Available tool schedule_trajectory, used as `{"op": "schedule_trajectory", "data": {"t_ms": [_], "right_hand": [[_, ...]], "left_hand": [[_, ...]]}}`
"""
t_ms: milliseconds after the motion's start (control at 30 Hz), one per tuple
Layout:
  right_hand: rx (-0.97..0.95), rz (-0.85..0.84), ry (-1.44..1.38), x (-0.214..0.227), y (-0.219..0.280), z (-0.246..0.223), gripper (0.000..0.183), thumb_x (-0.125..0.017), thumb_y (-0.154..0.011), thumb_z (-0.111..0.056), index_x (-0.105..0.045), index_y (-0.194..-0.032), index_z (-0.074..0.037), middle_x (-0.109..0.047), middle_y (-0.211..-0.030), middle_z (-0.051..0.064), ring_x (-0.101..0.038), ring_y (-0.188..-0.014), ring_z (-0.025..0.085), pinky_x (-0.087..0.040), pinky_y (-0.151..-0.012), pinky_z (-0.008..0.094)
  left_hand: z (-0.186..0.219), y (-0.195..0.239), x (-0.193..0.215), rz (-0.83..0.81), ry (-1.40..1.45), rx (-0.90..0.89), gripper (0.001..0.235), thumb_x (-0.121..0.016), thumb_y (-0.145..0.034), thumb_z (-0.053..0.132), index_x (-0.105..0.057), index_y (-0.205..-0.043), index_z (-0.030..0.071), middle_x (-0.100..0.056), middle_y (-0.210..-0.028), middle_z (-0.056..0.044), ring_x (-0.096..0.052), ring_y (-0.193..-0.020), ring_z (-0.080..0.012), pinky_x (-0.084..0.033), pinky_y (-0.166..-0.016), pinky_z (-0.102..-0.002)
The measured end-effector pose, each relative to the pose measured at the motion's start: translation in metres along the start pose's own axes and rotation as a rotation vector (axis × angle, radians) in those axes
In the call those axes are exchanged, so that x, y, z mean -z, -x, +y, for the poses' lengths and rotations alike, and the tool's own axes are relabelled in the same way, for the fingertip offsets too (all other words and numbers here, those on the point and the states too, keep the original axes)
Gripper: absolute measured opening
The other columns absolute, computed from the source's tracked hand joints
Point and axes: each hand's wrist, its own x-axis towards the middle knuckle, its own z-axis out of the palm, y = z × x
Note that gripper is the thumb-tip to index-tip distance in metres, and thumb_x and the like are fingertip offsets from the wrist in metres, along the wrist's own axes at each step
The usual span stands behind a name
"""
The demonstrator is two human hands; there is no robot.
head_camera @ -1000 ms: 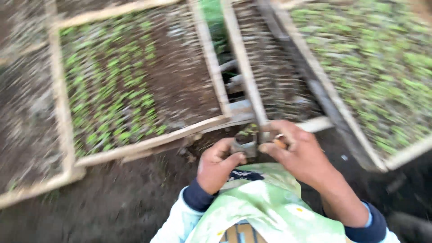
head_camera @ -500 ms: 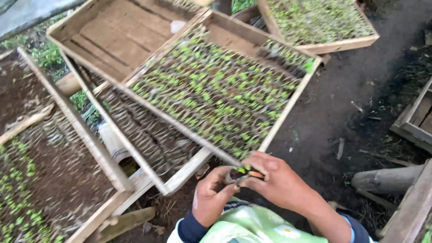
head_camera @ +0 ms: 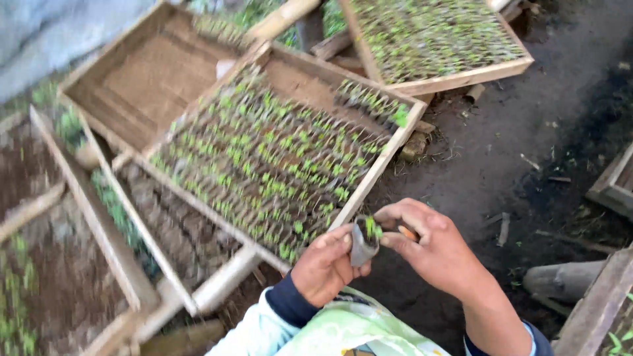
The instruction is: Transplanting small green seedlings from a nursery tray into individual soil-filled cells in a larger tray.
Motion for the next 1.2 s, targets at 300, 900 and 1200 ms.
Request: {"op": "schedule_trajectory", "data": {"t_ms": [300, 900, 1200], "right_hand": [[0.03, -0.288, -0.091, 0.003, -0.071, 0.004, 0.04, -0.077, -0.082, -0.008, -0.074, -0.12, -0.02, -0.068, -0.104, 0.001, -0.071, -0.099, 0.018, -0.054, -0.083, 0.035], [0.104, -0.289, 0.381, -0.042, -0.447, -0.001, 0.013, -0.077, -0.087, -0.018, -0.066, -0.093, -0.014, -0.065, -0.095, 0.007, -0.061, -0.08, 0.021, -0.052, -0.068, 0.039], [0.178, -0.478, 0.328, -0.125, -0.567, 0.083, 0.031, -0.084, -0.084, -0.023, -0.056, -0.088, -0.01, -0.058, -0.1, 0.008, -0.056, -0.084, 0.024, -0.045, -0.07, 0.041]], "left_hand": [[0.033, -0.037, 0.019, -0.087, 0.308, 0.22, 0.057, -0.069, -0.092, 0.011, -0.047, -0.144, 0.002, -0.062, -0.092, -0.01, -0.06, -0.069, -0.0185, -0.051, -0.061, -0.031], [0.097, -0.005, 0.054, 0.454, -0.188, -0.424, 0.044, -0.057, -0.095, 0.028, -0.059, -0.125, -0.006, -0.069, -0.093, -0.022, -0.063, -0.068, -0.0256, -0.053, -0.061, -0.035], [-0.071, -0.039, 0.13, 1.253, -0.076, -0.905, 0.061, -0.058, -0.097, 0.04, -0.062, -0.117, -0.018, -0.071, -0.089, -0.039, -0.072, -0.078, -0.0407, -0.06, -0.076, -0.046]]}}
